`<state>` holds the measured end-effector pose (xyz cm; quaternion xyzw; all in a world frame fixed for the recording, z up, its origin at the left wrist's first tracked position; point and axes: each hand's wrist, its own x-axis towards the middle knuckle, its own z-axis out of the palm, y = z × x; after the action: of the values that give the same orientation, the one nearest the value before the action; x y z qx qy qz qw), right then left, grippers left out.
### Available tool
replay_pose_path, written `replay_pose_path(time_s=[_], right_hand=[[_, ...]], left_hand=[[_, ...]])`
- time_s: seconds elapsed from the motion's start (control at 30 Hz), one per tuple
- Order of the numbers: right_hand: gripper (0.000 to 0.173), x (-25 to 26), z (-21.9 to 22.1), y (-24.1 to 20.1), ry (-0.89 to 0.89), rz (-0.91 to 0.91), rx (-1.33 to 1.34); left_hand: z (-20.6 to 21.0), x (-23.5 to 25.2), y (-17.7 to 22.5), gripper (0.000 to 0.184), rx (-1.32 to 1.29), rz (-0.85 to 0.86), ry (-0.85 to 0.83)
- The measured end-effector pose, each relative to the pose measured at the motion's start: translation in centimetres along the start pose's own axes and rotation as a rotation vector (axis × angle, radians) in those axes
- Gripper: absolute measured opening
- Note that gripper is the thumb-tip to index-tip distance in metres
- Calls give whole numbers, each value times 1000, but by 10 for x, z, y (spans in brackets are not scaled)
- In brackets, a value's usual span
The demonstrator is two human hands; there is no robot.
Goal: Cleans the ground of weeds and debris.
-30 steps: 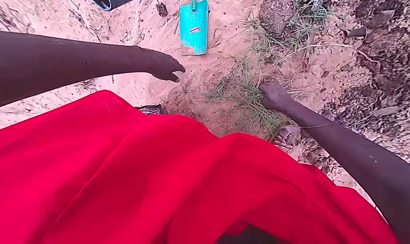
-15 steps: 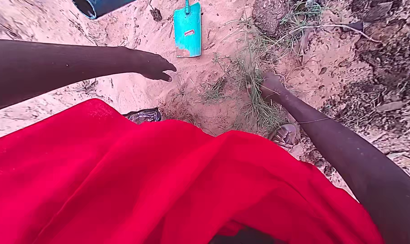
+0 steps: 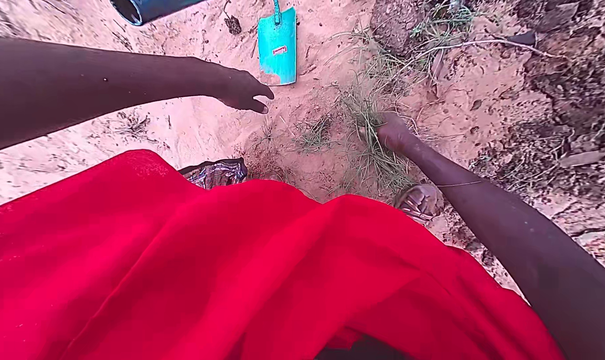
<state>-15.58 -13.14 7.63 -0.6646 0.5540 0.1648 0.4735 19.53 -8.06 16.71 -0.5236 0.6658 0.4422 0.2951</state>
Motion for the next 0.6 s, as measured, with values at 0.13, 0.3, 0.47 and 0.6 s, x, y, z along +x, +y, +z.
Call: replay_pose_path(time_s=[0.13,0.3,0.47,0.6], right_hand=[[22,-18,-3,-3,-22,-99,17],[21,-27,-2,-13,-41,-21,-149],[23,-35,-3,-18,-46,-53,-236],[28,-29,-1,-21,-82,-53,-320]], left_hand=[[1,-1,-1,51,42,-12,-35],[4,-1,0,51,14,-10,-48],[9,-6,-1,51,-76,11,-5],[20,-6,79,38,-54,618,568]])
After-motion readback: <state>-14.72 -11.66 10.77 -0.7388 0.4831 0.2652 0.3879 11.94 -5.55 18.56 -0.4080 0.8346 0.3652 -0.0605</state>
